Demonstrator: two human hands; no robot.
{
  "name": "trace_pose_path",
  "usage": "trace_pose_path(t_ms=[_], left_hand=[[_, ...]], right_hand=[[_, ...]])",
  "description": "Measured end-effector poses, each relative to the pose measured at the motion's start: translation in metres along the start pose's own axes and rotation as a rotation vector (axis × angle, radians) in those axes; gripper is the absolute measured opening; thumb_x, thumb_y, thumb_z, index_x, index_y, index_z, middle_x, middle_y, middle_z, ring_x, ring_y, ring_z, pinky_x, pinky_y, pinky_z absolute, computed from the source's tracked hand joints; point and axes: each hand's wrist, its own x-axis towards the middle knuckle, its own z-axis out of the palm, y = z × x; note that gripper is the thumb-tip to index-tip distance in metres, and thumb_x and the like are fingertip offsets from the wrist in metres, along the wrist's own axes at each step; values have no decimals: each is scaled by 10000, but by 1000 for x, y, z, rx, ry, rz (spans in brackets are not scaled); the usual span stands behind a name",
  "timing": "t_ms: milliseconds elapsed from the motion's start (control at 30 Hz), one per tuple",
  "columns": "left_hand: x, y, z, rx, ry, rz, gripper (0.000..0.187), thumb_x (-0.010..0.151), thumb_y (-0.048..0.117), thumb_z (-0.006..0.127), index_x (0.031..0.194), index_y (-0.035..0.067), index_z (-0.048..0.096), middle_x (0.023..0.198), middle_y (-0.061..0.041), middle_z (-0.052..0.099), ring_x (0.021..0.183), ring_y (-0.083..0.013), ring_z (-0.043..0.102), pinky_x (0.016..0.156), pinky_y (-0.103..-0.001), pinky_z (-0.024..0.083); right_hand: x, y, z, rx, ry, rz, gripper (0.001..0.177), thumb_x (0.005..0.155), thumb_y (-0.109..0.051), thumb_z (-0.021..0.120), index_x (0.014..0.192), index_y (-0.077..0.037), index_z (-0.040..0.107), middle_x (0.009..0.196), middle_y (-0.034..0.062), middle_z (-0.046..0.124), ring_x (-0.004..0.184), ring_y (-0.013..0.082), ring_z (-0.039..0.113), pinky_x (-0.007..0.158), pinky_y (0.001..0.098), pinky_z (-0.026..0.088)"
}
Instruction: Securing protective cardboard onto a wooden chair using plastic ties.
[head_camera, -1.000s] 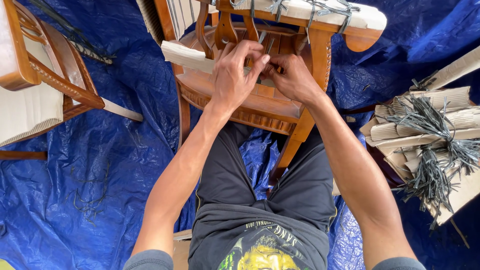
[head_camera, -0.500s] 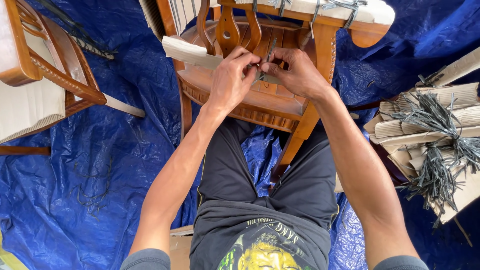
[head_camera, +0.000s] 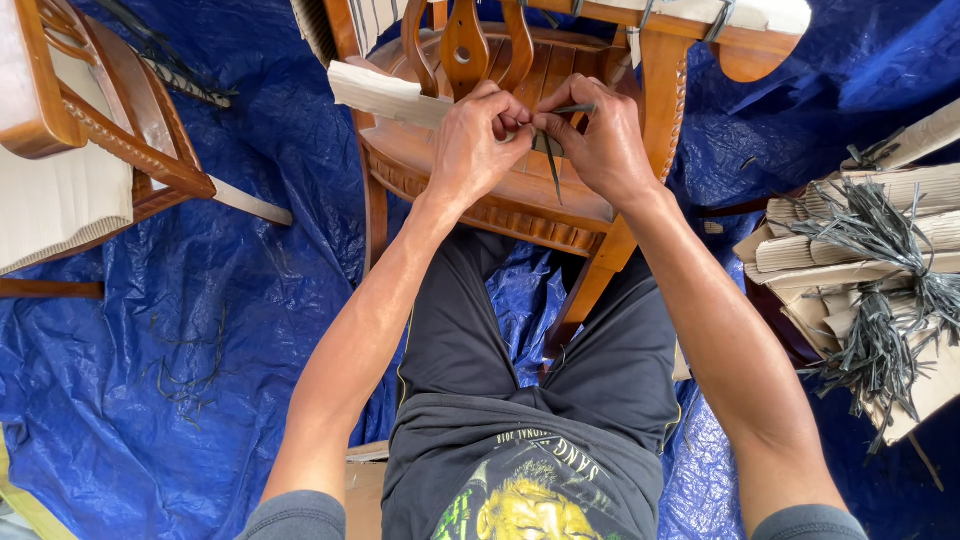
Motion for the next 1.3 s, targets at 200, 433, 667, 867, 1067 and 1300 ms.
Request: trace_pose_path(t_ms=[200,433,667,867,1067,1300], left_hand=[[0,-2,6,-4,25,15,147,836,126,810,842,40,692,868,-18,636,711,-135,684,623,-314,553],[-2,5,2,34,16,-21,154,831,147,798,838,42,686,875,-31,631,704,-179,674,639,-344,531],[-2,-9,4,1,48,69,184,865,162,790,864,30,661,897,-25,643,754,-185,693,662,-335,542],[-5,-6,-4,-66,36,146,189,926,36,707,1105,75,752,913,-41,638,757,-179,692,687,-332,553],[-2,-11,-1,-98,-4,105,93,918,58,738,1009,81,738,891,-11,650,698,-148,693,637,-299,565],[-2,-8,9,-7,140,145,128,856,21,750,929,58,652,887,-22,694,735,-144,736,640,-291,579]], right_hand=[[-2,1,-4,3,7,-54,126,975,-63,791,1041,2,707,965,126,723,862,259,701,747,374,540],[-6,-12,-4,-202,-26,-227,130,977,-22,749,1087,-4,681,1009,162,658,921,338,663,777,429,549],[-11,7,16,-414,101,-281,203,1004,-49,753,1079,-5,570,1008,140,619,973,352,633,807,451,528],[-15,3,17,-329,152,-280,202,1004,-37,768,1107,-15,595,1064,140,627,967,326,657,786,418,545],[-16,0,17,-269,174,-202,202,1016,-73,805,1086,-18,624,1019,130,618,894,313,668,725,414,530],[-39,-13,18,-339,175,-264,173,981,20,749,1093,-29,627,970,148,583,840,353,617,703,451,493]])
